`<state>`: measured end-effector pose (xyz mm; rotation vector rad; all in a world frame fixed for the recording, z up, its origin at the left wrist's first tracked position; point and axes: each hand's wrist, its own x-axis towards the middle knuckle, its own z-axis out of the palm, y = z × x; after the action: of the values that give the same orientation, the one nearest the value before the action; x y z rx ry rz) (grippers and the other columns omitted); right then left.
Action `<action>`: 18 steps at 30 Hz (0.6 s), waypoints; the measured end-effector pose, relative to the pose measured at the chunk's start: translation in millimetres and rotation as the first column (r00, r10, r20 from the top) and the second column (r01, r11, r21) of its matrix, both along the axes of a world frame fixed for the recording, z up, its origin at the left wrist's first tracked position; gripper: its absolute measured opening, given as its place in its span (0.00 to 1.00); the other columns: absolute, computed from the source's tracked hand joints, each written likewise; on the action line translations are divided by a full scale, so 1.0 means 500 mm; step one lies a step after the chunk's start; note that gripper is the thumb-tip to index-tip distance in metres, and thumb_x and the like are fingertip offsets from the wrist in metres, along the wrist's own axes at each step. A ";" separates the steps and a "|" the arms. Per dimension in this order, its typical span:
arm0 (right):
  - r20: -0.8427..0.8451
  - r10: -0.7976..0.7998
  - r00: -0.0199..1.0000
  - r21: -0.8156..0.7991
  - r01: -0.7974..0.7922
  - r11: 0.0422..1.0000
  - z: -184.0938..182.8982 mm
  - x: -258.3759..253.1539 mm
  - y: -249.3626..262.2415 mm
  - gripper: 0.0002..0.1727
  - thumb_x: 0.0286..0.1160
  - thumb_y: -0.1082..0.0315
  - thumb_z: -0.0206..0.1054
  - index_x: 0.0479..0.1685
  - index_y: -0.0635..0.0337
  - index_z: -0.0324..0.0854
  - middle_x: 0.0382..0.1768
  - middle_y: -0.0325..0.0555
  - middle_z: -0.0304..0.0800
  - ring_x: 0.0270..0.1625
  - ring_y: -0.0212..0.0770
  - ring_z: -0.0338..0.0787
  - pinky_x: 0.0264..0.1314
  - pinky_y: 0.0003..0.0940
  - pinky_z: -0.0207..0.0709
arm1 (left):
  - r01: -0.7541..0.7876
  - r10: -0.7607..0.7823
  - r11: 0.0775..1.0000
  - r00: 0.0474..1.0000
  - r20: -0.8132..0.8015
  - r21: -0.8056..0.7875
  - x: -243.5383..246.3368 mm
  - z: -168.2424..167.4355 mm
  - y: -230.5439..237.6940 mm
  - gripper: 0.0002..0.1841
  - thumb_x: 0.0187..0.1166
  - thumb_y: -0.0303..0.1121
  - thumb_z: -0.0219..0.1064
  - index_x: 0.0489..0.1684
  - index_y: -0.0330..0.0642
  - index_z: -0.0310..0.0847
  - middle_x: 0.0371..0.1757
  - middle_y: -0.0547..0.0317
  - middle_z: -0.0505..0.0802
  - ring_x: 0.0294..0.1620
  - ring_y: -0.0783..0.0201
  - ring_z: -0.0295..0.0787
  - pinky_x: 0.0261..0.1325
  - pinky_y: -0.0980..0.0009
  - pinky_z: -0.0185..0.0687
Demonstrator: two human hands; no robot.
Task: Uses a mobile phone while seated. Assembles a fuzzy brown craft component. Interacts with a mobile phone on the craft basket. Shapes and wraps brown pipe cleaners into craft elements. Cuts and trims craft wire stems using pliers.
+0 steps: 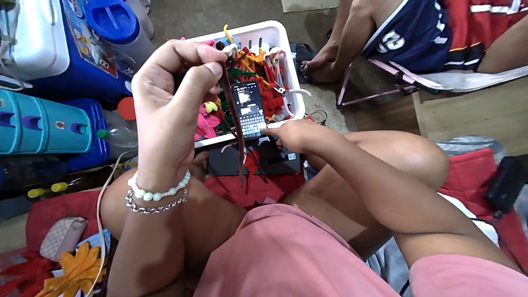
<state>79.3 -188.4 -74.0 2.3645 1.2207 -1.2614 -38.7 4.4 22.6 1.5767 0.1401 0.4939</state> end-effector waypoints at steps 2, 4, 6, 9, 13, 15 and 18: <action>-0.008 -0.011 1.000 0.016 0.011 1.000 0.003 0.003 0.002 0.34 0.91 0.62 0.58 0.95 0.30 0.55 0.61 0.60 0.90 0.64 0.65 0.88 0.65 0.69 0.77 | -0.004 0.004 1.000 1.000 0.005 0.001 0.000 0.000 0.001 0.08 0.83 0.25 0.59 0.45 0.47 0.84 0.42 0.71 0.91 0.38 0.75 0.86 0.43 0.79 0.85; -0.002 -0.029 1.000 0.042 0.029 0.999 0.004 0.006 0.002 0.34 0.91 0.62 0.58 0.95 0.28 0.56 0.62 0.60 0.90 0.64 0.66 0.88 0.64 0.69 0.77 | 0.000 0.000 1.000 1.000 0.008 0.009 -0.001 -0.001 0.003 0.08 0.83 0.25 0.59 0.45 0.47 0.83 0.41 0.72 0.91 0.38 0.76 0.86 0.43 0.79 0.84; 0.020 -0.025 0.999 0.054 0.024 0.998 0.001 0.008 0.001 0.33 0.91 0.62 0.57 0.94 0.29 0.56 0.60 0.60 0.91 0.63 0.66 0.89 0.62 0.69 0.78 | 0.001 -0.001 1.000 1.000 0.008 0.007 -0.001 -0.001 0.004 0.08 0.83 0.25 0.59 0.45 0.46 0.83 0.41 0.71 0.91 0.38 0.76 0.86 0.43 0.80 0.84; 0.024 -0.029 0.999 0.060 0.027 0.998 0.000 0.005 0.005 0.34 0.91 0.62 0.57 0.95 0.30 0.56 0.59 0.61 0.91 0.63 0.66 0.89 0.62 0.69 0.78 | -0.001 0.001 1.000 1.000 0.003 0.008 -0.002 0.000 0.003 0.08 0.83 0.25 0.59 0.45 0.46 0.84 0.41 0.71 0.91 0.38 0.76 0.86 0.43 0.80 0.84; 0.020 -0.020 1.000 0.080 0.018 0.997 -0.007 0.005 0.009 0.33 0.92 0.63 0.56 0.94 0.33 0.57 0.60 0.61 0.90 0.64 0.66 0.88 0.63 0.68 0.77 | 0.000 0.000 1.000 1.000 0.004 0.008 -0.002 0.000 0.003 0.08 0.83 0.25 0.59 0.45 0.47 0.84 0.41 0.72 0.90 0.38 0.76 0.86 0.43 0.80 0.84; 0.027 -0.018 0.999 0.091 0.016 0.996 -0.008 0.005 0.011 0.32 0.92 0.63 0.56 0.94 0.32 0.58 0.59 0.61 0.91 0.63 0.66 0.89 0.63 0.68 0.78 | 0.006 -0.006 1.000 1.000 0.010 0.000 -0.001 0.000 0.003 0.08 0.83 0.24 0.59 0.46 0.46 0.84 0.41 0.71 0.90 0.38 0.75 0.86 0.44 0.79 0.84; 0.038 -0.021 0.999 0.139 0.016 0.990 -0.011 0.006 0.014 0.32 0.91 0.64 0.57 0.93 0.33 0.61 0.55 0.61 0.92 0.60 0.66 0.90 0.61 0.67 0.79 | 0.004 -0.004 1.000 1.000 0.012 -0.007 -0.002 0.001 0.004 0.08 0.83 0.24 0.59 0.45 0.46 0.84 0.40 0.71 0.90 0.38 0.75 0.86 0.44 0.79 0.85</action>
<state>82.4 -181.2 -79.7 2.4901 1.3171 -1.1654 -39.9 6.4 23.1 1.5663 0.1289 0.4994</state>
